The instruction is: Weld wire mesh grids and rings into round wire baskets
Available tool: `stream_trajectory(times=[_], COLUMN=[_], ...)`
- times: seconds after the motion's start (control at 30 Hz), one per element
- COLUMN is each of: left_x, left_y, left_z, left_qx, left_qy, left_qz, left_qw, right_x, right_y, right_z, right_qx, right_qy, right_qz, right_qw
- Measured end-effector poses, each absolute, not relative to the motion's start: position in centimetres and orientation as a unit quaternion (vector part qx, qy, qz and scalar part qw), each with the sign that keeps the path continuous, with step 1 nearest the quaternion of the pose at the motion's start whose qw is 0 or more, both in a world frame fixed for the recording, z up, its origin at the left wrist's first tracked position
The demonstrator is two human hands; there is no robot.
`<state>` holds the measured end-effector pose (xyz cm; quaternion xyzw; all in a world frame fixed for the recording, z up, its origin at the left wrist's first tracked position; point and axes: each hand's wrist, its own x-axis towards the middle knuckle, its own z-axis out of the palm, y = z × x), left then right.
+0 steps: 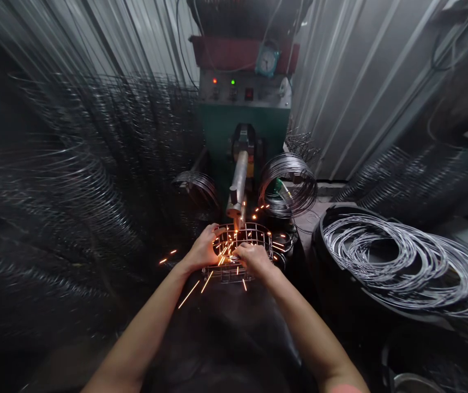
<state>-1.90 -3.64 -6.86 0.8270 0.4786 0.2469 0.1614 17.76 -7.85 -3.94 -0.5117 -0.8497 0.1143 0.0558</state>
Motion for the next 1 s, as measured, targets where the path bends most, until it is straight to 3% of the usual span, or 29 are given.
stream_trajectory(times=[0.3,0.43,0.53,0.6,0.7,0.87,1.0], left_x=[-1.2,-1.1,-1.0,-1.0,-1.1,-0.9,-1.6], left_y=[-1.9,-1.5,-1.4,-0.9,0.3,1.7,1.4], left_z=[-5.8,-5.5,-5.6,-5.5,-5.3,-5.2,-5.5], left_qx=[0.803,0.799,0.797,0.794,0.780,0.769,0.768], left_qy=[0.542,0.552,0.556,0.561,0.579,0.589,0.582], left_qz=[0.211,0.199,0.202,0.206,0.209,0.206,0.205], left_qw=[0.132,0.135,0.125,0.114,0.111,0.139,0.170], right_x=[17.4,18.3,19.8,21.0,22.4,23.3,24.5], right_y=[-6.0,-6.5,-8.6,-10.3,-13.0,-16.8,-17.0], right_z=[-4.6,-5.8,-7.7,-9.4,-12.5,-16.9,-17.2], right_qx=[-0.554,-0.559,-0.566,-0.579,-0.584,-0.592,-0.566], right_qy=[-0.823,-0.785,-0.677,-0.563,-0.399,-0.263,-0.113], right_qz=[0.072,0.112,0.217,0.340,0.486,0.520,0.603], right_qw=[0.103,0.242,0.417,0.483,0.513,0.556,0.550])
